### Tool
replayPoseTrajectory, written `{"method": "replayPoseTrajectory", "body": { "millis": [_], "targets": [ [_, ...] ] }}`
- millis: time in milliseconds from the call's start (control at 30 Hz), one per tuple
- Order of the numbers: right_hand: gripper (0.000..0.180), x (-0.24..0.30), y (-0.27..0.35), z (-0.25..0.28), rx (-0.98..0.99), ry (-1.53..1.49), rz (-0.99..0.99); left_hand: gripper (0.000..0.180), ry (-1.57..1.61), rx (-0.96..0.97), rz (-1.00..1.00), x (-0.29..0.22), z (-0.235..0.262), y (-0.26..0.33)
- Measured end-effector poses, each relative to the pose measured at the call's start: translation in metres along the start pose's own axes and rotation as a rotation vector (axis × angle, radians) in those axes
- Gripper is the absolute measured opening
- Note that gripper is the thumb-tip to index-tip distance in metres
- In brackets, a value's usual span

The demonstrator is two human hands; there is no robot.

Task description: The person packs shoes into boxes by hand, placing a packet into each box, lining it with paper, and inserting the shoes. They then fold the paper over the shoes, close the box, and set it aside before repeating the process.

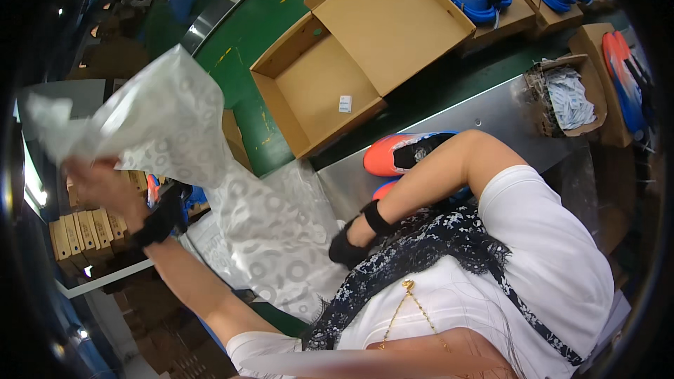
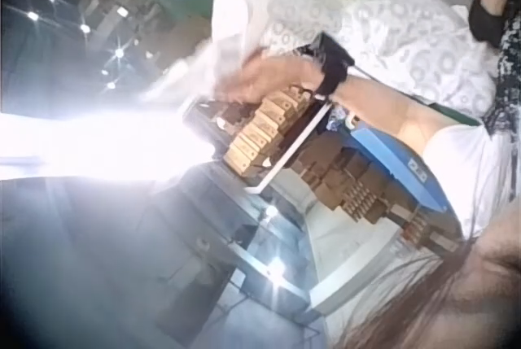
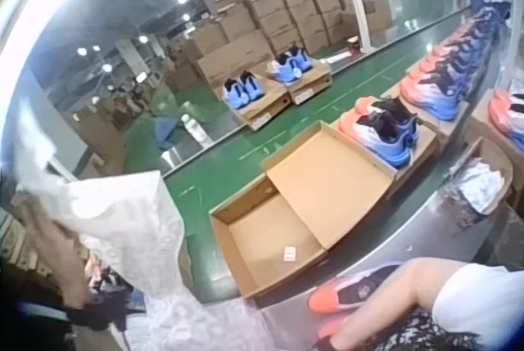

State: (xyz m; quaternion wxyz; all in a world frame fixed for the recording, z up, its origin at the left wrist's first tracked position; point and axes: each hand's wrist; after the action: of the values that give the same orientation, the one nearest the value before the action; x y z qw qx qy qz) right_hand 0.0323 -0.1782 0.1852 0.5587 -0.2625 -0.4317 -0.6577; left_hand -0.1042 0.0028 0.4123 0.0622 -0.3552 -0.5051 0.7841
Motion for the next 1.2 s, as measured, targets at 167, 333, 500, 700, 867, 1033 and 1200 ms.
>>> {"method": "replayPoseTrajectory", "body": {
  "millis": [167, 333, 500, 700, 867, 1033, 1200],
  "targets": [
    [0.051, -0.083, 0.059, 0.035, -1.462, -0.06, 0.011, 0.019, 0.411, 0.48, 0.204, -0.017, -0.079, 0.079],
    [0.051, -0.058, 0.139, 0.1, -1.984, -0.087, -0.236, 0.029, 0.922, 0.715, 0.505, -0.049, -0.128, 0.129],
    [0.026, -0.082, 0.198, 0.1, -2.108, -0.595, -0.348, 0.054, 0.922, 0.643, 0.379, -0.065, -0.157, 0.168],
    [0.027, -0.135, 0.368, 0.068, -1.891, 0.759, -1.163, 0.051, -0.275, 0.792, -0.214, 0.052, -0.14, 0.212],
    [0.055, -0.116, 0.422, 0.051, -1.988, 0.431, -1.528, 0.054, -0.603, 0.813, 0.297, 0.165, -0.091, 0.223],
    [0.037, -0.118, 0.424, 0.019, -2.356, -0.05, -1.09, 0.079, 0.068, 0.516, 1.196, 0.215, -0.075, 0.236],
    [0.026, -0.076, 0.34, -0.055, -2.204, -0.204, -0.502, 0.092, 0.829, 0.503, 1.751, 0.208, -0.095, 0.232]
  ]
}}
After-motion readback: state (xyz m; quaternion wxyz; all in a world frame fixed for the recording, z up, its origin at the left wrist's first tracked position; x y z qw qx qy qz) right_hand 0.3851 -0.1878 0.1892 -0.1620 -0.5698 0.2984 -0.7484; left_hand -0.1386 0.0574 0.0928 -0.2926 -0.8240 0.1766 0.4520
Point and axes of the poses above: each hand's wrist, its own y-axis away from the middle knuckle, its own z-axis out of the back of the hand, x = y × z, and after that the axes turned 5 degrees about -x, right-handed
